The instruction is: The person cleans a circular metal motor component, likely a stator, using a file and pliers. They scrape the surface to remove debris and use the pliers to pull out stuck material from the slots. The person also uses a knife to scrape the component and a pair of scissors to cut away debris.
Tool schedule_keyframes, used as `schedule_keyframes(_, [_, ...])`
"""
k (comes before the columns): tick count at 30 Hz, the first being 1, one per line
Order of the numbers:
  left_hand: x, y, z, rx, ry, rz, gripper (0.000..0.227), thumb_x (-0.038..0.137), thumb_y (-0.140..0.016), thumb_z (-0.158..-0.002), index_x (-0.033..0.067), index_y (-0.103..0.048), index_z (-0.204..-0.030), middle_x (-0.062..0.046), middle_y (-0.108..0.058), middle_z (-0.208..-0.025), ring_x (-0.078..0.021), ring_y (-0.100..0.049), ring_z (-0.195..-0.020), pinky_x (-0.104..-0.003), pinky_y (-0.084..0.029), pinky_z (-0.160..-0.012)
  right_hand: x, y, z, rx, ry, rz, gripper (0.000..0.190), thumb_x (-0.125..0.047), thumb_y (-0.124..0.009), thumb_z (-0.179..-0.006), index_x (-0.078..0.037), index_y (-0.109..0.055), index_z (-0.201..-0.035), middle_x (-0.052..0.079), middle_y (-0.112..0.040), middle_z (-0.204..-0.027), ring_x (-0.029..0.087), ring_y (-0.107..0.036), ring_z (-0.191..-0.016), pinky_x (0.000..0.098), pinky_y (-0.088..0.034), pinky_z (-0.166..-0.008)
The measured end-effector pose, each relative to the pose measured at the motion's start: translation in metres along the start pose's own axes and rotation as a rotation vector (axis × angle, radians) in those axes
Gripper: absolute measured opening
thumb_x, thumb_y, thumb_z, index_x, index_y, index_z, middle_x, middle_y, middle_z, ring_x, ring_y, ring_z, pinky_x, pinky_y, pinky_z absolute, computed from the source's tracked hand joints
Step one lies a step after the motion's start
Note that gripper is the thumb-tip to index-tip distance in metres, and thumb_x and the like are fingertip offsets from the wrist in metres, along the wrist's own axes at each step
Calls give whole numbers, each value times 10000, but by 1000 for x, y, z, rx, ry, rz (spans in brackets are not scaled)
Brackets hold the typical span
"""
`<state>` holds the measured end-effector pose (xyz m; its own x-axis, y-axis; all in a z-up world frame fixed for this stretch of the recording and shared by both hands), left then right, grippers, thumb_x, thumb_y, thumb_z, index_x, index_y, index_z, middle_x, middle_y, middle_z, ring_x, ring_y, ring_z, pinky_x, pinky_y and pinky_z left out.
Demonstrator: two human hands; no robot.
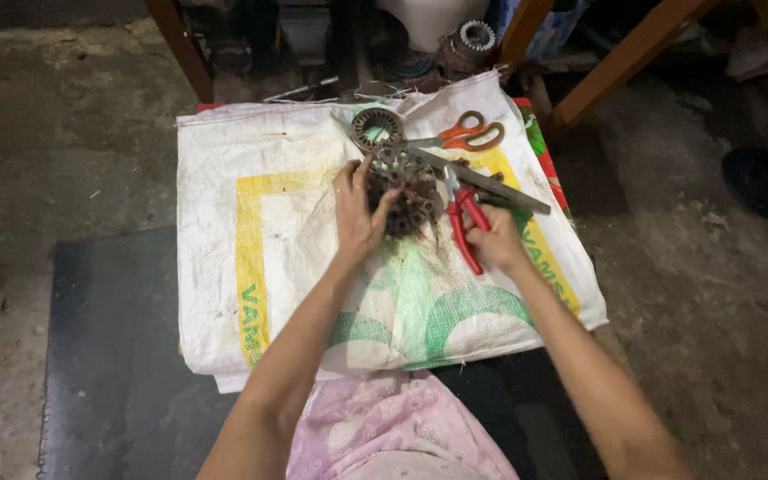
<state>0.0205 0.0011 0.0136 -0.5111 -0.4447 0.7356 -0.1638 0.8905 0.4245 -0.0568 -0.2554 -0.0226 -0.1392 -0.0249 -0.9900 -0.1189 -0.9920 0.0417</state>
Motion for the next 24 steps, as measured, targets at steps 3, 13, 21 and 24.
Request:
schedule_keyframes(3, [22,12,16,115,-121,-45,520,323,-692,-987,68,-529,-1410,-232,-538,-1290,-392,-540,-1188,-489,-468,-1023,23,6,-6,80,132,45,147,88,-559,-852,-7,-602,-955,94,-668,-826,148,-653,-619,275,-529,-514])
schedule_keyframes(13, [7,10,14,65,4,430,161,109,-711,-965,23,-698,-1100,-138,-711,-963,-259,-713,-874,-341,-556,-793,24,8,9,214,240,219,162,59,-569,-864,-22,-597,-1002,48,-677,-827,95,-670,-665,231,-499,-532])
schedule_keyframes(21, [-7,7,13,29,56,490,142,114,-736,-956,2,-724,-1042,-117,-715,-950,-191,-712,-857,-288,-551,-787,11,3,19,243,303,265,141,31,-571,-869,7,-597,-1005,75,-686,-857,113,-677,-714,258,-565,-638])
schedule_keyframes(24, [-4,3,17,-35,95,423,166,168,-740,-966,30,-716,-1054,-110,-715,-980,-198,-714,-871,-316,-570,-796,3,-1,23,252,339,301,143,23,-564,-866,13,-603,-1003,85,-697,-863,124,-691,-739,267,-584,-673])
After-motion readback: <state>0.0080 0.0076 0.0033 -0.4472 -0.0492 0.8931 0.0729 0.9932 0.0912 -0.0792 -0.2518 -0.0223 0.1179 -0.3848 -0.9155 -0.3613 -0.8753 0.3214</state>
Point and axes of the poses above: each hand's wrist, its own z-axis away from the middle knuckle, its own y-axis out of the back of the hand, x = y × z, the point moved 8 cm from there along -z, towards the middle knuckle
